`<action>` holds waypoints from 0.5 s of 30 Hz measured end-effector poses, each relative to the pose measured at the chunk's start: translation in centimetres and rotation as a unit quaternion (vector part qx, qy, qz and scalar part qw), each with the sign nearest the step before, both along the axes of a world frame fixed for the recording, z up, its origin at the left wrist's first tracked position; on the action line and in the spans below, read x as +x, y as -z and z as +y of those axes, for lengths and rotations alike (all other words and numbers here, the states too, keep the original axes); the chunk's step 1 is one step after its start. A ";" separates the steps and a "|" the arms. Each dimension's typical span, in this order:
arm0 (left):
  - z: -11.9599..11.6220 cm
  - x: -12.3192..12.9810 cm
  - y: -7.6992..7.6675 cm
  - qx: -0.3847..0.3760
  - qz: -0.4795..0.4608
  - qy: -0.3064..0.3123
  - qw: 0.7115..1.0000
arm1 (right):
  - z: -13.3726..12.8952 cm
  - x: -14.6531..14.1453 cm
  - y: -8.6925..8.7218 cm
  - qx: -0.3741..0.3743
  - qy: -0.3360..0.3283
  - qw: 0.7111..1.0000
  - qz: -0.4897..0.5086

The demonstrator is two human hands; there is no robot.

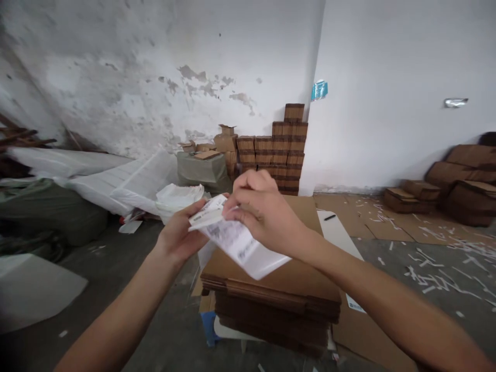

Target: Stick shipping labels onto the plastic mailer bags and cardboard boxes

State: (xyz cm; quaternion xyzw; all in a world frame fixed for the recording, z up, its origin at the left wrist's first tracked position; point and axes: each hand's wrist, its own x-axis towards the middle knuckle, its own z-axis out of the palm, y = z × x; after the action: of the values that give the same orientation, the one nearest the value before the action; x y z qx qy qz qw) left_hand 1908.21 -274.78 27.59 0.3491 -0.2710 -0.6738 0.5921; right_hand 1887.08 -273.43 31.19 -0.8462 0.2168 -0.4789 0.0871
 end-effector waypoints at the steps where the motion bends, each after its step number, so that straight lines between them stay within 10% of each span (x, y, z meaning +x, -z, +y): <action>1: -0.7 1.0 0.3 0.007 0.012 -0.032 0.999 | -0.6 -0.8 -0.7 -0.007 0.005 0.999 -0.045; 5: -2.1 4.7 2.7 0.012 -0.003 -0.132 0.991 | -6.2 -3.1 0.3 0.112 0.139 0.966 -0.187; 10: 1.5 5.0 4.8 0.050 -0.190 0.054 0.979 | -10.6 -2.8 7.4 0.272 0.309 0.886 0.215; 15: 4.2 2.8 4.8 -0.001 -0.323 0.153 0.934 | -7.5 -6.5 9.5 0.288 0.331 0.853 0.281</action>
State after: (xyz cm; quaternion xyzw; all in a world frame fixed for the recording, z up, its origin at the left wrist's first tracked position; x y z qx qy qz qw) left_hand 1910.97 -270.57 22.78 0.5013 -0.4989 -0.6069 0.3627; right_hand 1880.53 -280.98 21.73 -0.7597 0.6278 -0.1375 0.0988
